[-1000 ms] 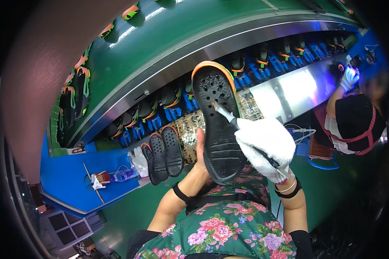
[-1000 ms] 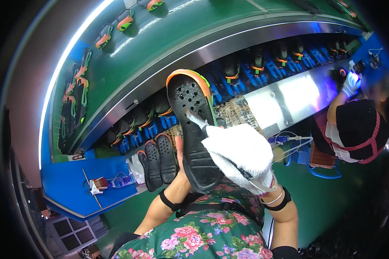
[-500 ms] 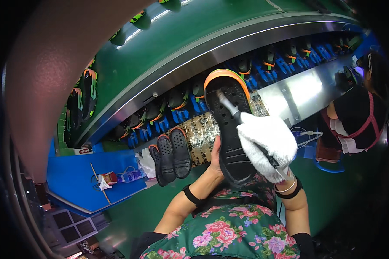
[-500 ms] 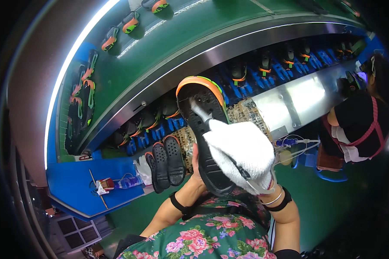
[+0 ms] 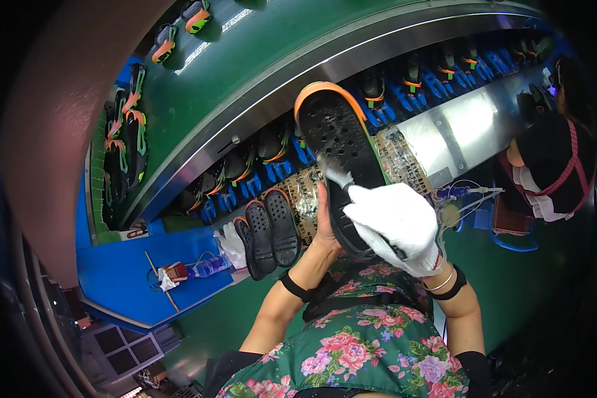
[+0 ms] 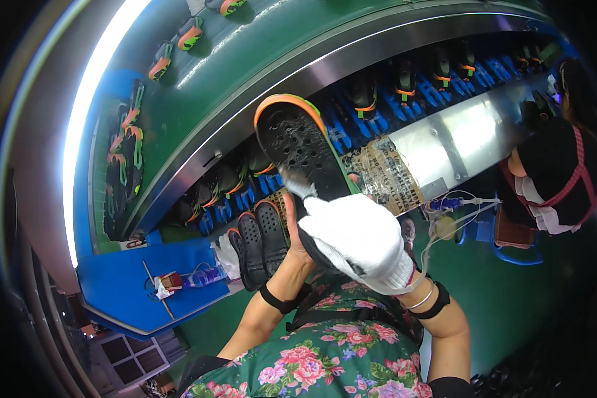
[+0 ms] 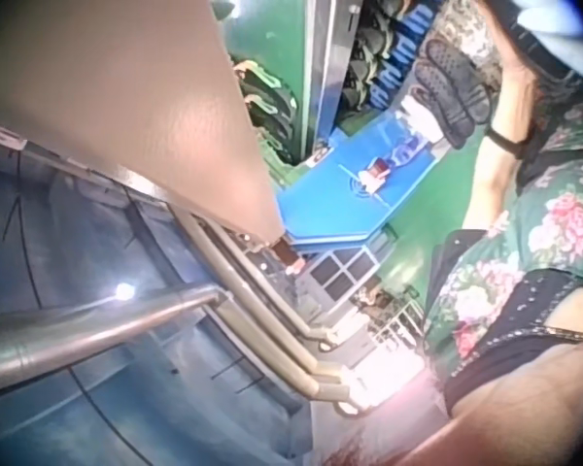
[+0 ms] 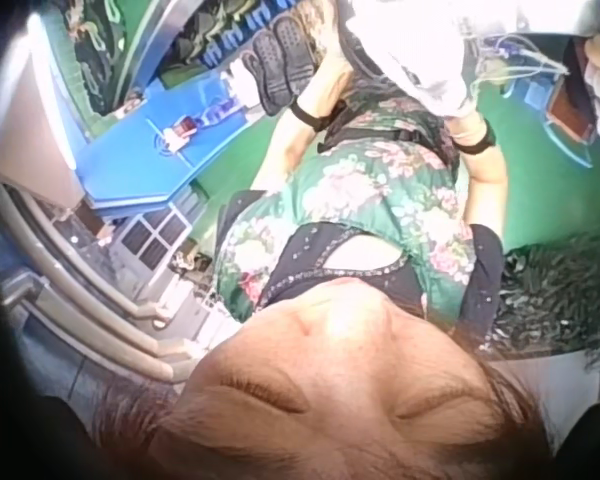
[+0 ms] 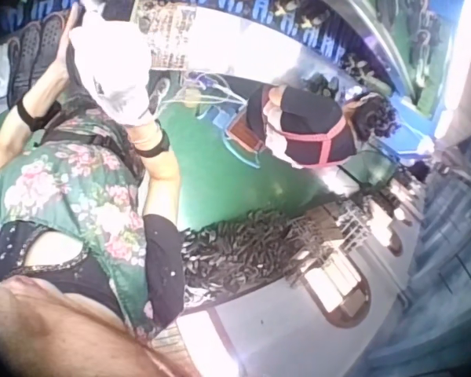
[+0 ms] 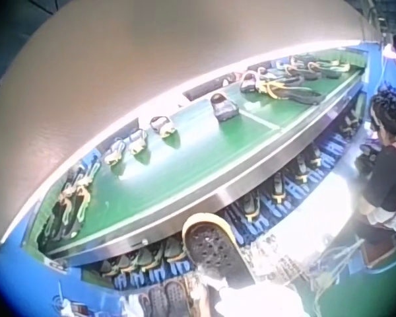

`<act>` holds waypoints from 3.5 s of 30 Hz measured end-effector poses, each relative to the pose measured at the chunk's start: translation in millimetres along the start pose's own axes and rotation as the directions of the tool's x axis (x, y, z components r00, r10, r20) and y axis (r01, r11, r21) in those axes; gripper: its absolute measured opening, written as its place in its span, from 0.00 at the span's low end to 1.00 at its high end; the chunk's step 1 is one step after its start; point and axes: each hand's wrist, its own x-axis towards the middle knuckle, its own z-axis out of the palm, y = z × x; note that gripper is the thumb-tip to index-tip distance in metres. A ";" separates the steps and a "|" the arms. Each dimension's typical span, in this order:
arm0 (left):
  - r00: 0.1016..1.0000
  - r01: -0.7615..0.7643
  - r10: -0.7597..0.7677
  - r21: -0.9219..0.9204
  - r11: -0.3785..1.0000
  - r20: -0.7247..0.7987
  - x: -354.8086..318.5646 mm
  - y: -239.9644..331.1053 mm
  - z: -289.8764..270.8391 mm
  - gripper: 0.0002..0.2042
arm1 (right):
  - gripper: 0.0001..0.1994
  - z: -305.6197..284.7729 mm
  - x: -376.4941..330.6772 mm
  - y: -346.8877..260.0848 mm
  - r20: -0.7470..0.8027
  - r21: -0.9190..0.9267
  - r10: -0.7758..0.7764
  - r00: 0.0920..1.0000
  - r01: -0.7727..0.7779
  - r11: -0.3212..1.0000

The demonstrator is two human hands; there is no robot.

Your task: Applying glue to shoe soles using a specialized applicator tool at a factory workstation.

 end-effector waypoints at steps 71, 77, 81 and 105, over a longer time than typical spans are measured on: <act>0.957 0.123 -0.049 -0.247 0.961 0.285 27.6 34.5 20.9 0.51 | 0.13 -15.0 -46.9 12.0 0.217 0.267 0.050 0.975 -0.109 0.958; 0.920 0.248 -0.155 -0.229 0.941 0.359 37.6 38.7 10.3 0.53 | 0.07 -24.2 -34.1 21.6 0.219 0.471 0.164 0.962 -0.251 0.846; 0.961 0.207 -0.203 -0.004 0.978 0.186 29.4 45.7 24.5 0.51 | 0.14 -21.3 -47.3 21.2 0.239 0.192 0.021 0.971 -0.068 0.979; 0.970 0.188 -0.198 0.083 0.979 0.144 42.4 62.6 -17.7 0.49 | 0.12 3.2 -40.5 10.4 0.215 0.523 0.297 0.930 -0.367 0.769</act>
